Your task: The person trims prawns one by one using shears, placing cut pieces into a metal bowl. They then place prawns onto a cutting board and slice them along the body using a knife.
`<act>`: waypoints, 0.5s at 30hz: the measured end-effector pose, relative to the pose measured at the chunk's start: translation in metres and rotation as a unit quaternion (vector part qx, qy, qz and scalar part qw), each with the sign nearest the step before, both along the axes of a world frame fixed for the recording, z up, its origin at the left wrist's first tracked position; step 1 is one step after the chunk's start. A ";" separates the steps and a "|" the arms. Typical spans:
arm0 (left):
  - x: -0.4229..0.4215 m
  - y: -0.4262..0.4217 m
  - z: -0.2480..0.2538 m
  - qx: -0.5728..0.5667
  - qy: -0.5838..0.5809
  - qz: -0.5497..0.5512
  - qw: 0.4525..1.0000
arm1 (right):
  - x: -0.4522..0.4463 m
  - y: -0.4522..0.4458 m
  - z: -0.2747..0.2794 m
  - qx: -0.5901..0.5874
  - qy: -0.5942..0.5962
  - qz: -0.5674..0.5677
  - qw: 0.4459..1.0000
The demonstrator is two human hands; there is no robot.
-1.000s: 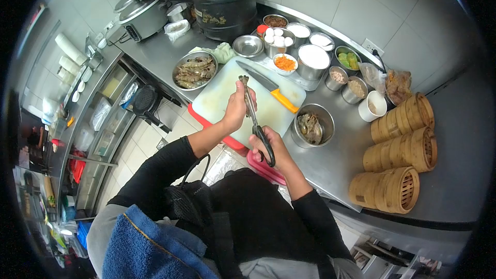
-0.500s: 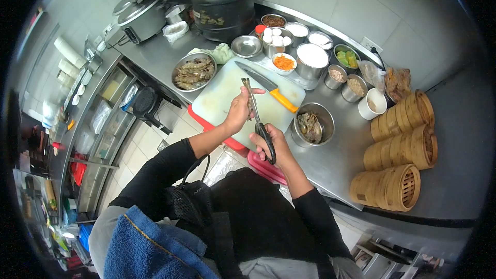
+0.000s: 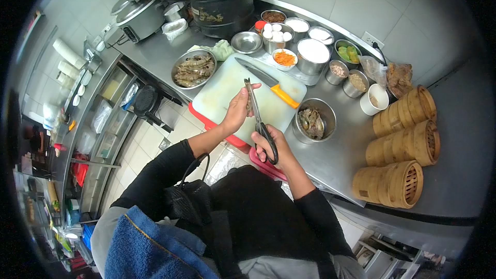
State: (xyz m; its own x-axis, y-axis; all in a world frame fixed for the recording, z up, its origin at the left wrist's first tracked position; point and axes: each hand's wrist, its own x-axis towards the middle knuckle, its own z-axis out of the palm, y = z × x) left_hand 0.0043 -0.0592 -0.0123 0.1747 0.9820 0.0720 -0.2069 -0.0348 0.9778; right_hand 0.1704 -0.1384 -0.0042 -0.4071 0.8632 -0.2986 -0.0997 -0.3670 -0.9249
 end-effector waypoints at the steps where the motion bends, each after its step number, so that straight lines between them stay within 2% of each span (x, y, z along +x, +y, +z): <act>1: -0.002 0.001 -0.001 0.000 0.000 0.001 1.000 | 0.001 -0.002 0.002 -0.004 0.014 0.000 1.000; 9: -0.011 0.003 -0.006 0.031 0.068 -0.030 0.997 | 0.003 0.003 0.008 -0.016 0.062 0.004 0.998; 12: -0.023 0.009 -0.011 0.017 0.088 -0.052 0.995 | -0.001 0.008 0.013 -0.044 0.002 0.008 0.999; 15: -0.030 0.010 -0.014 0.012 0.046 -0.037 0.998 | 0.003 0.004 0.019 -0.068 0.020 0.006 0.997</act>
State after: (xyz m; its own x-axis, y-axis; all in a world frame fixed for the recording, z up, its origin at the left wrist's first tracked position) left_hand -0.0261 -0.0494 -0.0267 0.2540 0.9642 0.0763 -0.1191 -0.0471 0.9918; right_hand 0.1737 -0.1340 0.0146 -0.4316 0.8102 -0.3967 -0.1297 -0.4909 -0.8615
